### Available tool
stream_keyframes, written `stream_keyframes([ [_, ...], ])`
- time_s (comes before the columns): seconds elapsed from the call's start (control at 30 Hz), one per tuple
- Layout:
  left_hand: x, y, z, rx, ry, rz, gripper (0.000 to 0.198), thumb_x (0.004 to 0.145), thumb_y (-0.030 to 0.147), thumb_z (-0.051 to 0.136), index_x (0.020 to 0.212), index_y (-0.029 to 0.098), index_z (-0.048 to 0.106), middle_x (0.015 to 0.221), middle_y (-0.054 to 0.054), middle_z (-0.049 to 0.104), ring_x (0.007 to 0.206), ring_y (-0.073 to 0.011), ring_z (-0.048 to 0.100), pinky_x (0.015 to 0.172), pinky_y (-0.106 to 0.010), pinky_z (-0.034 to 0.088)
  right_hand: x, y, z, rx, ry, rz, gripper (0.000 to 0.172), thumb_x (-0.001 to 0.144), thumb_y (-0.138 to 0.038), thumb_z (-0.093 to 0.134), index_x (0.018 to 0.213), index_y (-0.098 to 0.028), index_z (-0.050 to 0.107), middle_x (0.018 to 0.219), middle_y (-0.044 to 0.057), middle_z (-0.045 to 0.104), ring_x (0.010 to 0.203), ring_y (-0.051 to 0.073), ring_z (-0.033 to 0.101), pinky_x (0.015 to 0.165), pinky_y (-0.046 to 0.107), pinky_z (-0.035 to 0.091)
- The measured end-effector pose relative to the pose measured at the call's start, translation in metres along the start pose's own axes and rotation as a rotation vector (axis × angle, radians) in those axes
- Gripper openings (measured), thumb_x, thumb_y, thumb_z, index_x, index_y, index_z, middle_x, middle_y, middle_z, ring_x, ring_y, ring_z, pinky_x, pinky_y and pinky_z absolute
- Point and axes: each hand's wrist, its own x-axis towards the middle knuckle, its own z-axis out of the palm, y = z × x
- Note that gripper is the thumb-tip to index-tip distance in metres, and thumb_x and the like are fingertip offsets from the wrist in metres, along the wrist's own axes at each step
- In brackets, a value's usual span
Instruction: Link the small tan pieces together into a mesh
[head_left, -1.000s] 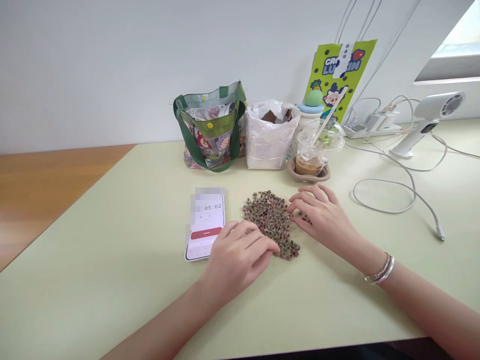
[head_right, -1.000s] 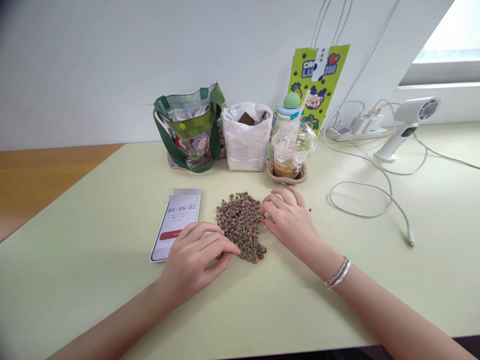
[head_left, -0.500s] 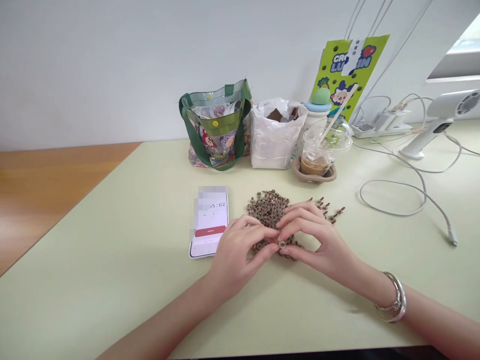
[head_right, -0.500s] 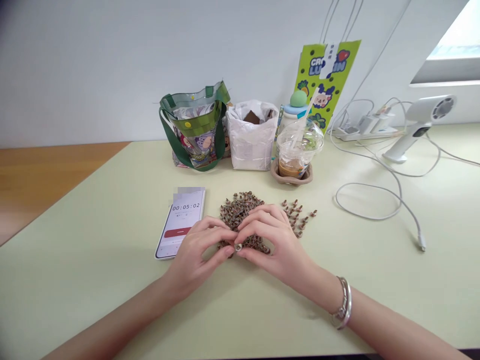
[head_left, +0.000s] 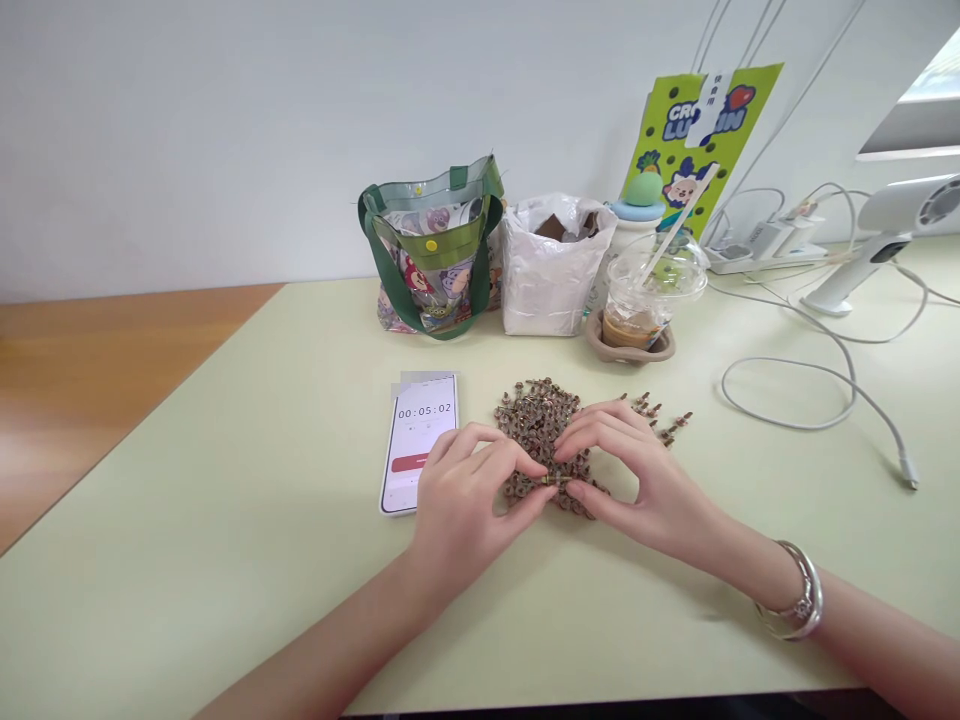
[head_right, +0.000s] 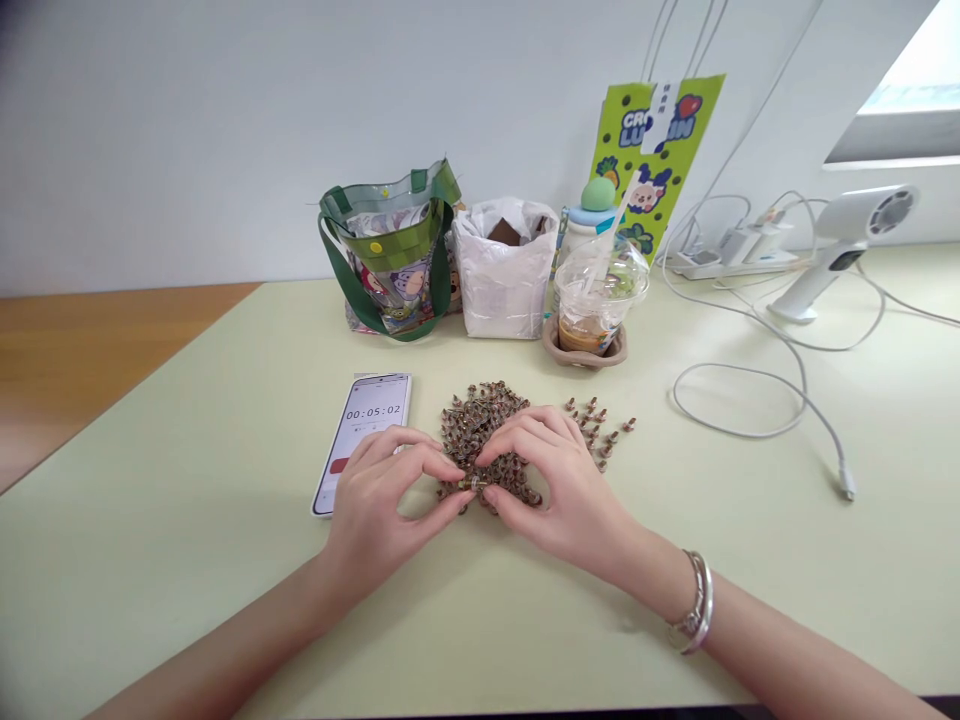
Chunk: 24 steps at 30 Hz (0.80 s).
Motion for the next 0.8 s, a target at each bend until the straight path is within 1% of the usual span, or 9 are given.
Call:
stream_keyframes([
  [0.1, -0.0005, 0.0004, 0.0008, 0.026, 0.036, 0.068, 0.011, 0.073, 0.021, 0.067, 0.071, 0.021, 0.057, 0.066, 0.008, 0.065, 0.077, -0.0151, 0.058, 0.073, -0.030, 0.037, -0.0014, -0.0022, 0.0005, -0.016, -0.046, -0.019, 0.011, 0.078, -0.022, 0.058, 0.089, -0.023, 0.056, 0.094, 0.003, 0.063, 0.101, 0.023, 0.049, 0.091, 0.044, 0.036],
  [0.2, -0.0005, 0.0007, 0.0014, 0.035, 0.048, 0.102, 0.011, 0.074, 0.019, 0.066, 0.069, 0.021, 0.057, 0.064, 0.008, 0.066, 0.077, -0.0151, 0.058, 0.072, -0.029, 0.037, -0.0021, -0.0034, 0.0010, -0.027, -0.075, -0.019, 0.005, 0.083, -0.027, 0.054, 0.085, -0.023, 0.056, 0.091, 0.003, 0.064, 0.099, 0.022, 0.050, 0.090, 0.044, 0.035],
  [0.3, -0.0006, 0.0002, 0.0015, 0.040, 0.042, 0.110, 0.013, 0.073, 0.021, 0.068, 0.067, 0.021, 0.056, 0.065, 0.009, 0.066, 0.077, -0.0147, 0.059, 0.073, -0.029, 0.037, -0.0018, -0.0033, 0.0013, -0.044, -0.089, 0.000, 0.007, 0.085, -0.026, 0.051, 0.082, -0.023, 0.057, 0.089, 0.002, 0.064, 0.097, 0.021, 0.050, 0.089, 0.043, 0.034],
  [0.5, -0.0009, -0.0021, 0.0002, 0.035, 0.020, 0.089, 0.015, 0.072, 0.025, 0.071, 0.067, 0.021, 0.058, 0.066, 0.010, 0.067, 0.078, -0.0151, 0.058, 0.074, -0.029, 0.036, -0.0022, 0.0006, 0.0014, -0.060, -0.053, -0.017, 0.003, 0.082, -0.027, 0.057, 0.083, -0.024, 0.058, 0.087, 0.000, 0.066, 0.097, 0.020, 0.051, 0.089, 0.041, 0.034],
  [0.67, -0.0006, -0.0030, 0.0009, 0.050, 0.001, 0.059, 0.015, 0.073, 0.029, 0.071, 0.068, 0.022, 0.058, 0.066, 0.009, 0.067, 0.078, -0.0156, 0.058, 0.075, -0.031, 0.035, -0.0032, 0.0023, 0.0019, -0.104, -0.004, -0.045, 0.007, 0.079, -0.025, 0.061, 0.086, -0.026, 0.059, 0.086, -0.002, 0.066, 0.096, 0.019, 0.052, 0.089, 0.039, 0.034],
  [0.8, -0.0009, -0.0030, 0.0018, 0.059, -0.007, 0.047, 0.014, 0.073, 0.029, 0.070, 0.069, 0.022, 0.059, 0.066, 0.009, 0.066, 0.078, -0.0149, 0.058, 0.075, -0.030, 0.035, -0.0034, 0.0004, 0.0025, -0.163, 0.048, -0.060, 0.006, 0.078, -0.025, 0.061, 0.084, -0.025, 0.059, 0.083, -0.003, 0.066, 0.096, 0.019, 0.052, 0.089, 0.039, 0.032],
])
